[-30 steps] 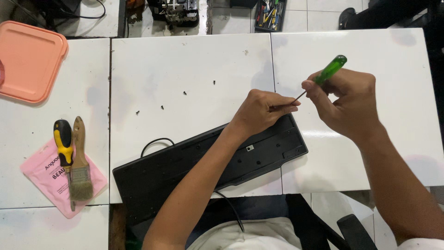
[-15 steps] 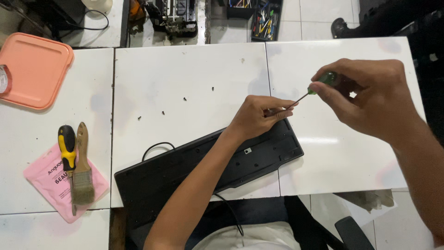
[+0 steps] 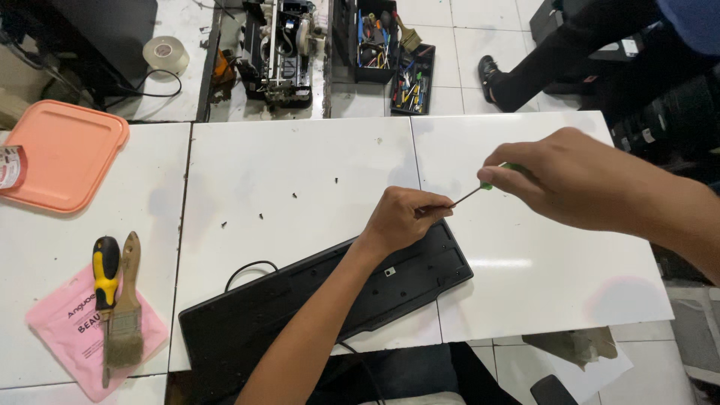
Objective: The person uses a green screwdriver to remove screws from the back of a black computer keyboard. They place the screws on the white table and eventually lift the back cover to reveal the internal components.
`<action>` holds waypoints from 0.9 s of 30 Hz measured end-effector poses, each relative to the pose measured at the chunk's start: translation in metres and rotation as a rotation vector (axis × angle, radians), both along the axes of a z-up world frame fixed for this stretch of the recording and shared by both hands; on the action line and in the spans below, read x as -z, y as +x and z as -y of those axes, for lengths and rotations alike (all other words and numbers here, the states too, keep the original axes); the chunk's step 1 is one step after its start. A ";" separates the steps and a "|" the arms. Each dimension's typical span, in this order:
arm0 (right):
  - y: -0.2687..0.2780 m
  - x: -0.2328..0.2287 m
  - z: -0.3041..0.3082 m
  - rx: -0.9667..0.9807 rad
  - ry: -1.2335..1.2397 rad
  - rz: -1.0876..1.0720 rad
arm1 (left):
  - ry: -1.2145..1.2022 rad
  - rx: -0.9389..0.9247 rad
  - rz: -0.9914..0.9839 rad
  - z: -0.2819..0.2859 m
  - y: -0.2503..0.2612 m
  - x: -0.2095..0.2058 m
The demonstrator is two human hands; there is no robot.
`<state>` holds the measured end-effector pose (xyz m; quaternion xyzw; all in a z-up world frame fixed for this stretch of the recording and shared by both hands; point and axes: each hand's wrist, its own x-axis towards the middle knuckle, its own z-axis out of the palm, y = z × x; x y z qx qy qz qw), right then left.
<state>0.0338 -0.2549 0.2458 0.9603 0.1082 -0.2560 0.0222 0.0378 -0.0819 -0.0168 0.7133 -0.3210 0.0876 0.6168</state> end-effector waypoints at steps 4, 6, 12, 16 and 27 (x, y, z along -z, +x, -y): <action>0.003 0.002 -0.025 0.053 0.005 -0.014 | 0.005 -0.033 -0.020 0.000 0.005 -0.001; 0.005 -0.006 -0.042 0.054 -0.089 -0.098 | 0.033 -0.027 0.036 -0.001 0.004 0.002; 0.011 0.026 -0.005 -0.322 0.093 -0.061 | 0.055 -0.043 0.069 -0.004 0.002 0.005; 0.011 0.011 -0.012 -0.193 -0.141 -0.077 | 0.086 -0.055 0.084 0.001 0.004 0.009; 0.013 0.021 -0.001 -0.293 -0.271 0.096 | 0.101 0.033 0.035 0.001 0.001 0.012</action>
